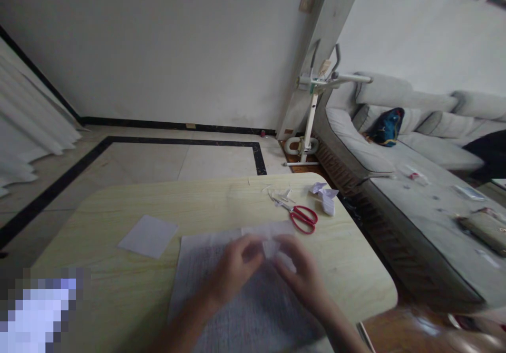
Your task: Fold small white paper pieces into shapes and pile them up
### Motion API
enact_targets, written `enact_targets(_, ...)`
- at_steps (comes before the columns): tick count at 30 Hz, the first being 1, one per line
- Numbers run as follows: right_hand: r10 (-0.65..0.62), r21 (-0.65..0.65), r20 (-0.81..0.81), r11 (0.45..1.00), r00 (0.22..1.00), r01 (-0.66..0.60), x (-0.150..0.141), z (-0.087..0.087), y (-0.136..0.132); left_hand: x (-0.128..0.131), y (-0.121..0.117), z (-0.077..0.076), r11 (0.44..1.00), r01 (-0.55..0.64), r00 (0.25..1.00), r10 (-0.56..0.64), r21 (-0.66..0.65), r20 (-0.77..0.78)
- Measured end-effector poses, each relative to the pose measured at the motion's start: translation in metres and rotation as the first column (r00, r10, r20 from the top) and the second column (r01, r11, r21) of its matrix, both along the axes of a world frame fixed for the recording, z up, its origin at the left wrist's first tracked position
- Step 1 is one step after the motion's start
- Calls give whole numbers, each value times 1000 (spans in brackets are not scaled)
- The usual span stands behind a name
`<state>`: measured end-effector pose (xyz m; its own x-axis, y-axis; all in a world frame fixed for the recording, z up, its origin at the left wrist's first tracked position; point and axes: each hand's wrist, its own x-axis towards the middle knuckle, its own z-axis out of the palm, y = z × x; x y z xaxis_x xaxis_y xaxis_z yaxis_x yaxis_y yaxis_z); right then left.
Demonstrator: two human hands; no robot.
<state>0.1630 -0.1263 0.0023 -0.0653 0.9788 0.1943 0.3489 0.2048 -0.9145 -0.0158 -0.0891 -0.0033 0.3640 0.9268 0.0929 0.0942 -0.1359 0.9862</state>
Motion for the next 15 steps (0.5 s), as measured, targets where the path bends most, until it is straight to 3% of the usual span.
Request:
enact_targets(5,-20,-41,32,999,999,21,-7,0,2,-1,-1,-4,956,-55,976,112,289,-186)
enact_targets(8,-18,-27,-8,999,1000,18,-13,3,6,0,-1,-5,924,-45,968,135,379,-213)
enact_targets(15,2,-42,-132,999,991,-7,-17,8,9,1,-2,-2,968,-73,974,121,240,-191)
